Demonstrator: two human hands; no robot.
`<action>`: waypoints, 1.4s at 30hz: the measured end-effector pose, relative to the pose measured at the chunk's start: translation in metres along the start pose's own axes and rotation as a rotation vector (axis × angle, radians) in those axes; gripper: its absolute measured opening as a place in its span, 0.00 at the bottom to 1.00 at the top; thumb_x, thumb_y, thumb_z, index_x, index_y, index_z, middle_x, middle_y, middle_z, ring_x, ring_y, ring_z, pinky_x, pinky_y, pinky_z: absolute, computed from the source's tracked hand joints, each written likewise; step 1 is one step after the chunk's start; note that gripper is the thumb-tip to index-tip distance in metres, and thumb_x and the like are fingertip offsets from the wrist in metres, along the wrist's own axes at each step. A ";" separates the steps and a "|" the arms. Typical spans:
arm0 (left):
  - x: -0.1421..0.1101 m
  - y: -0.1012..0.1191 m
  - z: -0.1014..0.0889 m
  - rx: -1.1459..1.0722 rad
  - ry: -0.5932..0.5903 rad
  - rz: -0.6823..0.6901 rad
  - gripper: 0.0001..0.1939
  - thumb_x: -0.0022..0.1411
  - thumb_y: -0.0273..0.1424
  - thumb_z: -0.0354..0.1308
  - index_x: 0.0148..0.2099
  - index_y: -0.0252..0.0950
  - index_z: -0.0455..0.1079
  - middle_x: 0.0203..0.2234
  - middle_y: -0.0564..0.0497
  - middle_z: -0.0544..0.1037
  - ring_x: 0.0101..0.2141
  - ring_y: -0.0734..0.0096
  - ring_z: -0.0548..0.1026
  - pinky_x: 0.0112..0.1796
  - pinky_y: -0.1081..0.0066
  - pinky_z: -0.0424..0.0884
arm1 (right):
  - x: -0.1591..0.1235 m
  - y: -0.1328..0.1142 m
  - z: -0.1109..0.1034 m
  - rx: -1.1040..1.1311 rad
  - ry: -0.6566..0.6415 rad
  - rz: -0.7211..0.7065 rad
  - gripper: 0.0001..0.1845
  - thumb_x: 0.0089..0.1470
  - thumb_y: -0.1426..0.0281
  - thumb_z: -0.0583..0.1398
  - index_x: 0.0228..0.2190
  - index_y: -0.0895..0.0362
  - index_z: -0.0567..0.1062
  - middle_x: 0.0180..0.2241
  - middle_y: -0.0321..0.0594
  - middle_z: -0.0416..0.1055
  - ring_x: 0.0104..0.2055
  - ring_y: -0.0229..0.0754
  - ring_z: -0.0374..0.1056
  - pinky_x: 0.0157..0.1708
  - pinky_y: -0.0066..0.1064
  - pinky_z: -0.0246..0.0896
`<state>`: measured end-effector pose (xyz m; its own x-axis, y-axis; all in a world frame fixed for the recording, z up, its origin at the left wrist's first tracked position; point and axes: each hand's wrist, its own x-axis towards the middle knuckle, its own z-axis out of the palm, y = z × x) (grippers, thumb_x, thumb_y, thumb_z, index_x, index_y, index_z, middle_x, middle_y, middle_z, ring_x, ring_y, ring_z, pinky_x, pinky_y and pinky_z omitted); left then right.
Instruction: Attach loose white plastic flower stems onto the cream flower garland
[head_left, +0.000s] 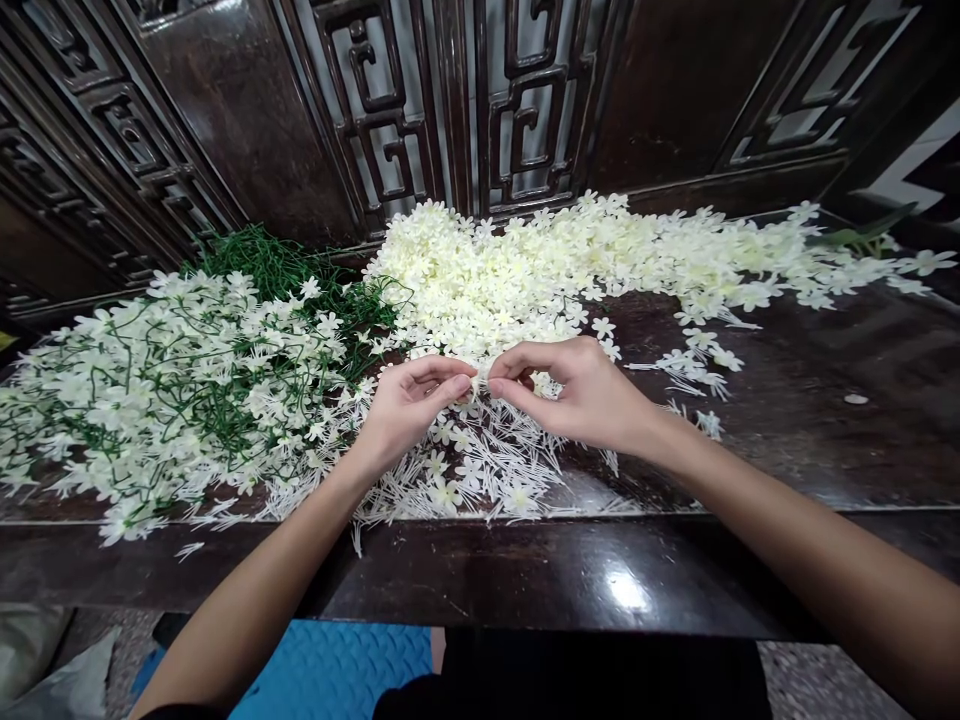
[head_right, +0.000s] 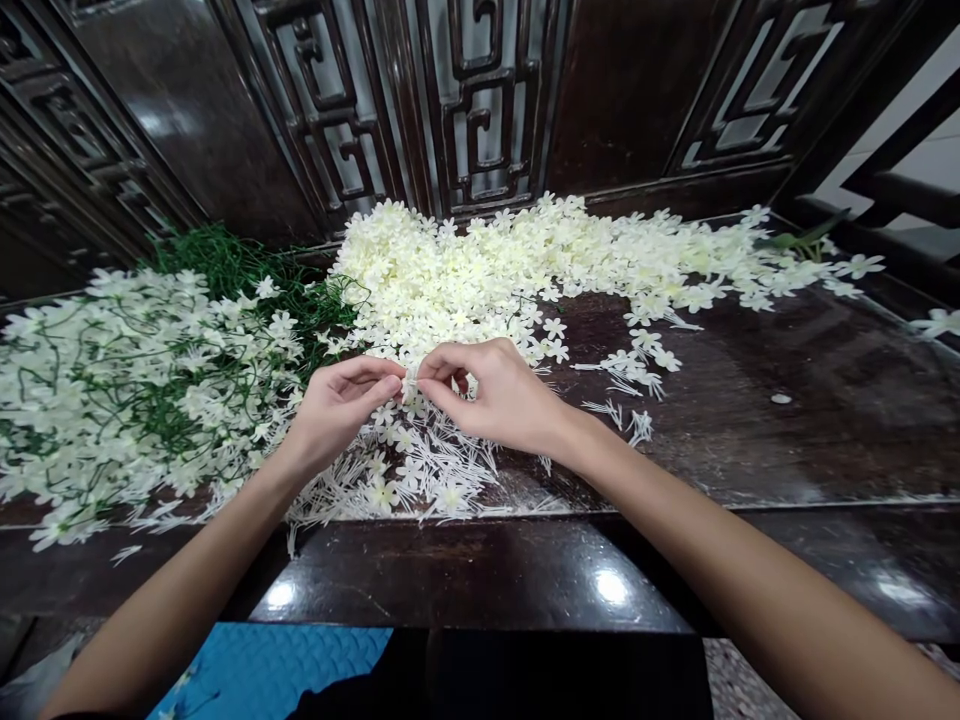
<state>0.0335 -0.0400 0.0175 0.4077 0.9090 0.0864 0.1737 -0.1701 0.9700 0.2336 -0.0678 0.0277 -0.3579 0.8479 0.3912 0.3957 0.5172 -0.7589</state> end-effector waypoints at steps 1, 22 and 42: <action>0.000 0.000 0.000 -0.006 -0.002 0.003 0.05 0.57 0.31 0.64 0.37 0.39 0.77 0.33 0.50 0.80 0.32 0.71 0.78 0.38 0.67 0.78 | 0.000 0.000 0.000 0.000 0.001 -0.005 0.08 0.55 0.71 0.59 0.33 0.57 0.79 0.31 0.39 0.79 0.32 0.41 0.74 0.34 0.36 0.71; -0.003 0.013 -0.001 0.006 0.010 0.105 0.07 0.55 0.22 0.64 0.36 0.40 0.78 0.33 0.52 0.82 0.33 0.76 0.78 0.37 0.74 0.79 | -0.001 0.000 0.004 -0.091 0.102 -0.198 0.08 0.53 0.77 0.60 0.32 0.55 0.80 0.30 0.38 0.80 0.29 0.38 0.75 0.28 0.33 0.72; -0.005 0.010 0.002 0.146 0.086 0.356 0.08 0.53 0.23 0.67 0.35 0.40 0.78 0.31 0.53 0.83 0.32 0.74 0.79 0.37 0.70 0.79 | -0.001 -0.004 0.005 0.213 -0.060 0.125 0.21 0.49 0.66 0.66 0.45 0.59 0.74 0.42 0.45 0.75 0.41 0.45 0.71 0.41 0.44 0.71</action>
<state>0.0345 -0.0472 0.0263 0.3897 0.8111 0.4362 0.1635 -0.5271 0.8339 0.2283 -0.0715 0.0279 -0.3693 0.8919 0.2609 0.2547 0.3672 -0.8946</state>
